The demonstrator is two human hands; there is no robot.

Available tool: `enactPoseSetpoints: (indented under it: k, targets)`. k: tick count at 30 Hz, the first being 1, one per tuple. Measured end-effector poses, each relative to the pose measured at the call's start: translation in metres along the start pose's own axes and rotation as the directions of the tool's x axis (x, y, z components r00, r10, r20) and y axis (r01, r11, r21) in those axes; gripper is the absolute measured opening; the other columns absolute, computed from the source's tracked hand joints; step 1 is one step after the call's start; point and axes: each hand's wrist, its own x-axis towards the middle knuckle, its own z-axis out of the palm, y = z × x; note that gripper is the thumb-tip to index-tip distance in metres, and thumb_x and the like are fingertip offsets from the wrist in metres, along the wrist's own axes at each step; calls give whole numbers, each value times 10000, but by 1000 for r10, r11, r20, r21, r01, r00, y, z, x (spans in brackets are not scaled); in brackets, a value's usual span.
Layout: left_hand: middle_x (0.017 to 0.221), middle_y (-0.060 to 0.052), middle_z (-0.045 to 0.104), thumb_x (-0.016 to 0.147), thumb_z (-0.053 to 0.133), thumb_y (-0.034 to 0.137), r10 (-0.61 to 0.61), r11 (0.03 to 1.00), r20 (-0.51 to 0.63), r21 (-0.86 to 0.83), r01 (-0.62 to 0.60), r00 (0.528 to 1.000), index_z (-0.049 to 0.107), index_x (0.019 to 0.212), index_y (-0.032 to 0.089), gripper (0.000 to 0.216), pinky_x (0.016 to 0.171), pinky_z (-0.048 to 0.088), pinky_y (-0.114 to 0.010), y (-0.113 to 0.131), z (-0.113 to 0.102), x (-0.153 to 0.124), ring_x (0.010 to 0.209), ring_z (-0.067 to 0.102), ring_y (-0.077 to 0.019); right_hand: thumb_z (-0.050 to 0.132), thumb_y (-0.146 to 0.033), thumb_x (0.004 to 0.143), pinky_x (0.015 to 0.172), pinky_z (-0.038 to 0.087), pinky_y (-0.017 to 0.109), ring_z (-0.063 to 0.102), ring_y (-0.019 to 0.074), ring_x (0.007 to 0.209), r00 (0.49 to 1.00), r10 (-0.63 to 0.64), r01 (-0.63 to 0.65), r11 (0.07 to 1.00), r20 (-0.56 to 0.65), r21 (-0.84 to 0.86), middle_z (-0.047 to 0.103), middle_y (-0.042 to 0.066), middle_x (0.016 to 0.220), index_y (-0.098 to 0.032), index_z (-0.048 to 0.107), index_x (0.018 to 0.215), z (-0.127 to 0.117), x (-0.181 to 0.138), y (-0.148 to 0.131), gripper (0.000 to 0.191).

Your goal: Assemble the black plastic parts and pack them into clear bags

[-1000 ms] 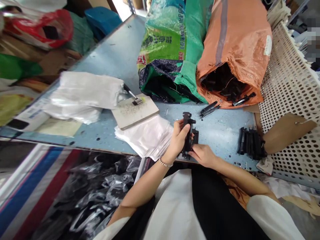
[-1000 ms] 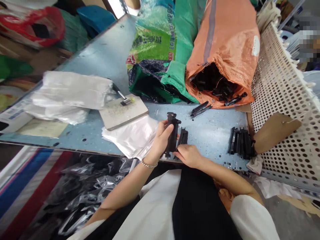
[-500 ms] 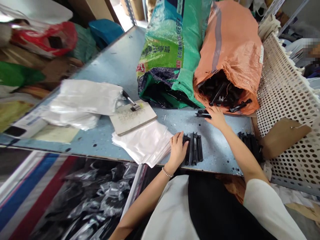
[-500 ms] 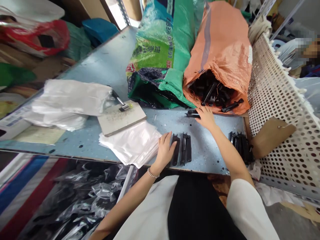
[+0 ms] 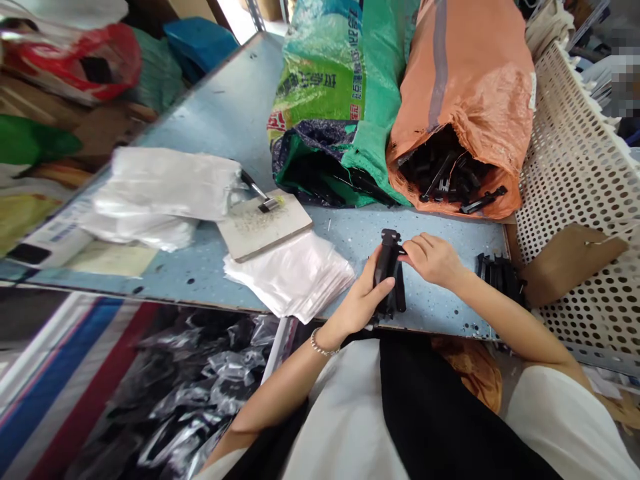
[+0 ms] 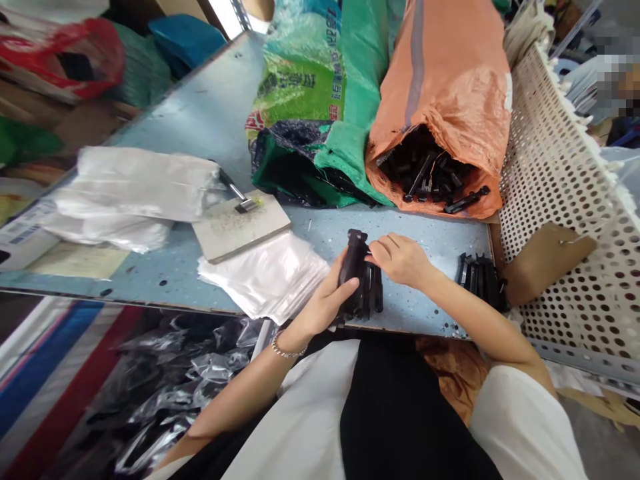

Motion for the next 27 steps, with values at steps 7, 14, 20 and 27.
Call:
enactPoseSetpoints:
  k: [7, 14, 20, 27]
  targets:
    - [1667, -117, 358, 971, 601, 397, 28, 998, -140, 54, -20, 990, 283, 1600, 212, 729, 1299, 234, -479, -14, -5, 3, 1553, 326, -314, 166, -738, 1021, 488, 407, 280, 499, 149, 493, 901, 346, -430, 646, 261, 630, 524, -21, 569, -236, 541, 802, 35, -1, -29, 664]
    - [1558, -82, 502, 977, 565, 371, -25, 1000, -287, 10, 30, 957, 441, 1505, 215, 564, 1275, 304, -441, -19, -13, 7, 1506, 389, -287, 442, -516, 1061, 680, 468, 345, 621, 232, 788, 981, -56, 24, 985, 187, 172, 678, 96, 800, -209, 653, 866, 52, -41, -74, 420]
    - [1319, -110, 625, 987, 524, 436, -47, 979, -356, 170, 114, 933, 532, 1379, 202, 457, 1185, 391, -512, -54, -34, -6, 1302, 547, -294, 391, -527, 1080, 668, 435, 295, 643, 192, 761, 963, 14, -74, 974, 270, 214, 709, 34, 837, -241, 660, 900, 70, -23, -35, 432]
    - [1377, -203, 563, 1005, 467, 386, 50, 851, -361, 503, 150, 931, 511, 1418, 154, 476, 1152, 403, -591, -118, -12, -14, 1341, 515, -344, 470, -431, 1046, 961, 463, 443, 630, 344, 1154, 514, 829, -821, 550, -221, 154, 614, 234, 1271, -111, 558, 1226, 34, 85, 140, 378]
